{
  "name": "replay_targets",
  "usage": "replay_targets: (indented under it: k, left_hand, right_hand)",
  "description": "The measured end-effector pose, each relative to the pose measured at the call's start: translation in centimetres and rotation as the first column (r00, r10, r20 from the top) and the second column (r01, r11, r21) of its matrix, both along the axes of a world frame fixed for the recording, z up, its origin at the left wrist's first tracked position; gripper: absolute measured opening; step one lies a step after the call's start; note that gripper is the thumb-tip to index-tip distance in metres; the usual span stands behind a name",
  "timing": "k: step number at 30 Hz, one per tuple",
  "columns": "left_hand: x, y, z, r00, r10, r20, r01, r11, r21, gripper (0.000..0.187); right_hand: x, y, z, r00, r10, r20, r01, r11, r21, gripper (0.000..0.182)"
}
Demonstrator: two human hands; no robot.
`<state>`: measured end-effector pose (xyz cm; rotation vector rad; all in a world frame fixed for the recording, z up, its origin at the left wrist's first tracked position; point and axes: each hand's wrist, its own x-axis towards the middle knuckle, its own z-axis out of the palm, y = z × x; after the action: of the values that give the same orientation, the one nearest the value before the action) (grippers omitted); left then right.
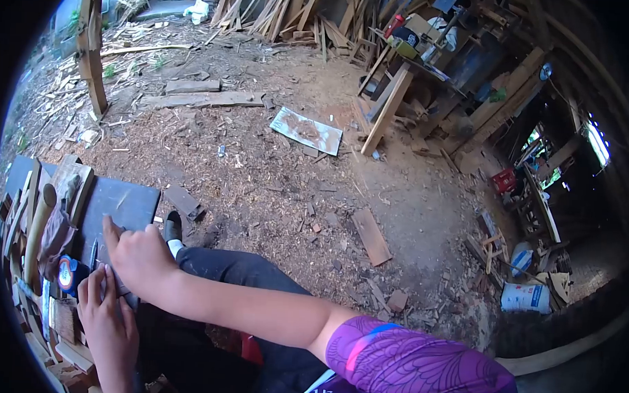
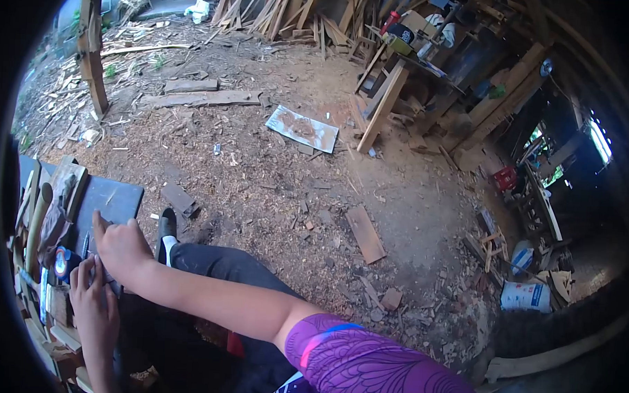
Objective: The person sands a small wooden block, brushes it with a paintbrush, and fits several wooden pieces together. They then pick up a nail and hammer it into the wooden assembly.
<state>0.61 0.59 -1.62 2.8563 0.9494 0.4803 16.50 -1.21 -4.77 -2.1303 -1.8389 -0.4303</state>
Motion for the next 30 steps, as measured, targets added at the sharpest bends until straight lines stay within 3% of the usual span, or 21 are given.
replay_targets:
  k: [2, 4, 6, 9, 12, 14, 19, 24, 26, 30]
  left_hand:
    - [-0.1, 0.0, 0.3, 1.0, 0.008, 0.001, -0.008, 1.0, -0.001, 0.051]
    - [-0.1, -0.1, 0.7, 1.0, 0.013, 0.006, -0.013, 1.0, -0.01, 0.051]
    - [0.0, -0.1, 0.5, 1.0, -0.002, 0.009, 0.002, 1.0, 0.0, 0.051]
    - [-0.1, -0.1, 0.5, 1.0, 0.015, 0.015, -0.015, 1.0, -0.021, 0.051]
    - [0.0, 0.0, -0.2, 1.0, 0.005, -0.003, -0.005, 1.0, -0.018, 0.05]
    - [-0.1, -0.1, 0.0, 1.0, 0.027, -0.001, -0.027, 0.999, -0.022, 0.05]
    - [-0.3, -0.1, 0.2, 1.0, 0.014, -0.001, -0.014, 0.999, -0.03, 0.054]
    - [-0.2, -0.2, 0.1, 0.999, 0.03, -0.018, -0.03, 0.999, -0.026, 0.052]
    - [-0.2, -0.1, 0.1, 0.999, 0.025, -0.023, -0.025, 0.999, -0.021, 0.052]
    - [-0.6, 0.2, 0.1, 1.0, 0.013, -0.005, -0.013, 1.0, -0.008, 0.052]
  right_hand:
    - [-0.4, -0.2, -0.5, 1.0, -0.01, 0.001, 0.01, 1.0, 0.002, 0.062]
    - [-0.6, -2.6, -0.8, 1.0, 0.012, -0.017, -0.01, 0.993, 0.118, 0.062]
    - [-1.0, -6.2, -0.1, 0.997, 0.046, 0.055, -0.048, 0.998, 0.031, 0.064]
    - [-0.6, -5.5, -0.3, 0.998, 0.065, 0.018, -0.065, 0.998, -0.008, 0.064]
    - [-0.2, -1.1, -0.7, 1.0, 0.013, -0.02, -0.011, 0.998, 0.064, 0.063]
    - [-0.3, 0.0, -0.4, 1.0, 0.024, 0.014, -0.024, 1.0, 0.001, 0.062]
    - [-1.1, -6.0, 0.0, 0.998, 0.056, 0.004, -0.056, 0.998, -0.01, 0.066]
    - [-0.8, -2.0, -0.5, 0.997, 0.018, -0.071, -0.018, 1.0, -0.008, 0.063]
    - [-0.8, -0.8, -0.4, 0.999, 0.025, 0.035, -0.026, 0.999, 0.027, 0.062]
    - [-1.0, -6.3, 0.0, 0.997, 0.077, 0.003, -0.077, 0.993, 0.084, 0.063]
